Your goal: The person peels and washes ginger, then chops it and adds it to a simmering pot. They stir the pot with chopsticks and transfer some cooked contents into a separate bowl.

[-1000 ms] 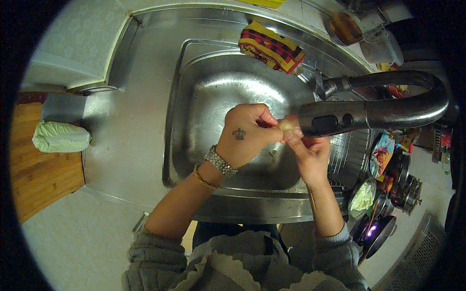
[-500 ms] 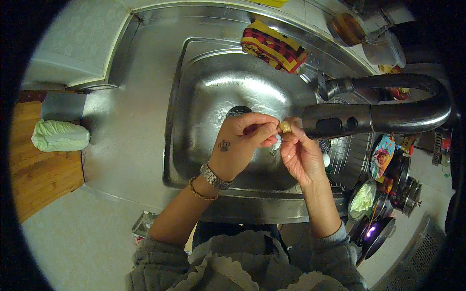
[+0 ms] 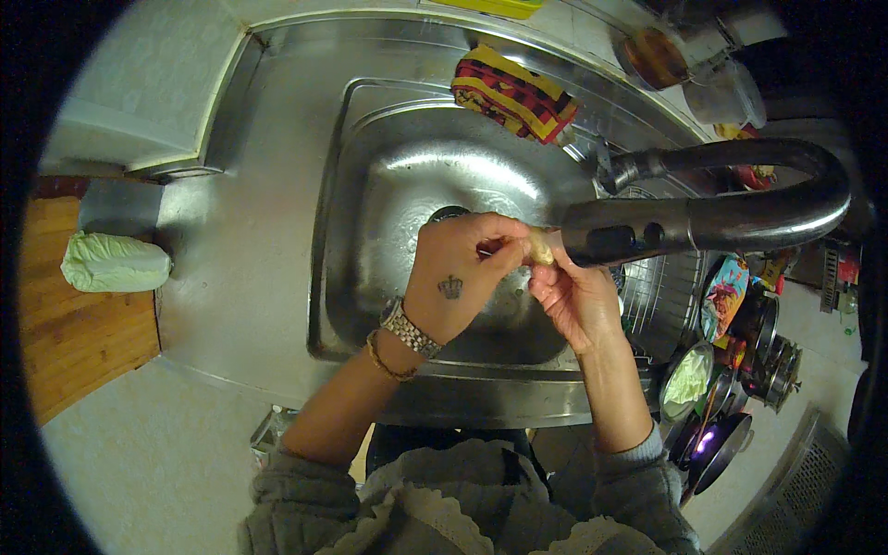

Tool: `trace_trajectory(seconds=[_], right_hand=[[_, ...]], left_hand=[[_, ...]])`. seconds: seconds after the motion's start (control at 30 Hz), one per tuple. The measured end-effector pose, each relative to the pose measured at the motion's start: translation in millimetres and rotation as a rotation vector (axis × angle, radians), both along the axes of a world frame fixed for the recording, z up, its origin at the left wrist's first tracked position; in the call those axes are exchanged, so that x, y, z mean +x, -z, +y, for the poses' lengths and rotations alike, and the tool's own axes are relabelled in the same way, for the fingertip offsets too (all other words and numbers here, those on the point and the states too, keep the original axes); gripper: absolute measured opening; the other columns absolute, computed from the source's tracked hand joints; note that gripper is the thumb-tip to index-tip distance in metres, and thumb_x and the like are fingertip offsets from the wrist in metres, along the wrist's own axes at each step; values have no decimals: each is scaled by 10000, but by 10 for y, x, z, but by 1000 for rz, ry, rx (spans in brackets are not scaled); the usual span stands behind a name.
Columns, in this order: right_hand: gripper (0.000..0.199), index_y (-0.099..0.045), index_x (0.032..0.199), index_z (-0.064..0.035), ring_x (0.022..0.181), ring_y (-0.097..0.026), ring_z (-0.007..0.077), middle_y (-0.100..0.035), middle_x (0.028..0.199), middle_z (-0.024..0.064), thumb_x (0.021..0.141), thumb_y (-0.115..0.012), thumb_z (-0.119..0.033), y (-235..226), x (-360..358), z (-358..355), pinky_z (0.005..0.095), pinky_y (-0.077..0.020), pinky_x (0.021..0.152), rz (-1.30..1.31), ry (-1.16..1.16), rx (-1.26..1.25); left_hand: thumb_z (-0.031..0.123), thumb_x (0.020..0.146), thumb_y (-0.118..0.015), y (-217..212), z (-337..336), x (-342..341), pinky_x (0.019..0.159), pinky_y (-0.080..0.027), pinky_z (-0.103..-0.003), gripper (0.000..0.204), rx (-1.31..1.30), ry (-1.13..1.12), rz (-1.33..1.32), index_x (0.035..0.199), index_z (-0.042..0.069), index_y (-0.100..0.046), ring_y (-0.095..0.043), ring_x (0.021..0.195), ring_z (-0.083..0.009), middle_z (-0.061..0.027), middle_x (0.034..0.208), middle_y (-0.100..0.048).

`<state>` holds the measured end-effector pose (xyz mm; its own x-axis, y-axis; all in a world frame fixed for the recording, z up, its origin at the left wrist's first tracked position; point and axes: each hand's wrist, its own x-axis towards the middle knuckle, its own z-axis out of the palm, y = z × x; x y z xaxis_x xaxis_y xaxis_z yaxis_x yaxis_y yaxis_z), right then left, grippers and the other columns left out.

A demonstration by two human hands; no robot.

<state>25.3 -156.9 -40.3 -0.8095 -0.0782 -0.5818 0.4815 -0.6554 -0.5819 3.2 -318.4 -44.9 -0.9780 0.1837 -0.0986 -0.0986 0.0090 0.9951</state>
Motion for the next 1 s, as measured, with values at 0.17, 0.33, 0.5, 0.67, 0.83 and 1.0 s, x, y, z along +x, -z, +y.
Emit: trace_trajectory(seconds=[0.17,0.33,0.5,0.67,0.83,1.0], right_hand=[[183,-548,1021,32,673,-656,182,-639,852,152,850,-531,-30,2,-3,28,278,-575,591,-12,25,34],[176,-554,1005,44,637,-654,179,-640,845,158,846,-540,-28,-61,-34,2,259,-573,557,34,-50,81],[190,-548,1014,29,597,-645,173,-635,863,149,838,-559,-42,-99,-22,-63,251,-569,540,-30,-65,240],[250,-547,996,27,647,-629,158,-619,868,129,814,-635,-119,58,-109,134,236,-551,577,42,-263,302],[321,-528,1081,0,764,-610,177,-616,895,101,817,-614,-160,470,-866,606,298,-510,673,306,-218,624],[292,-528,1088,0,741,-600,150,-606,878,81,819,-611,-74,655,-1420,1052,264,-504,665,340,-374,234]], left_hand=[[135,748,-652,-52,41,-19,578,-482,-246,144,-116,31,67,819,10,-659,-625,609,-154,-113,710,-649],[154,728,-662,-17,-5,-106,554,-474,-244,155,-26,103,-18,779,7,-664,-627,603,-143,-108,672,-647],[125,713,-644,60,14,-102,550,-472,-244,133,0,31,-50,736,-5,-636,-593,580,-101,-75,628,-627],[78,740,-606,197,74,-97,567,-482,-233,101,147,38,-233,760,-21,-597,-579,602,-94,-63,672,-620],[70,776,-597,357,83,47,553,-481,-246,115,278,259,-464,843,-22,-576,-606,679,-135,-79,745,-615],[81,709,-569,447,-67,293,575,-487,-431,114,-851,296,223,815,44,-549,-598,638,-337,-152,648,-591]])
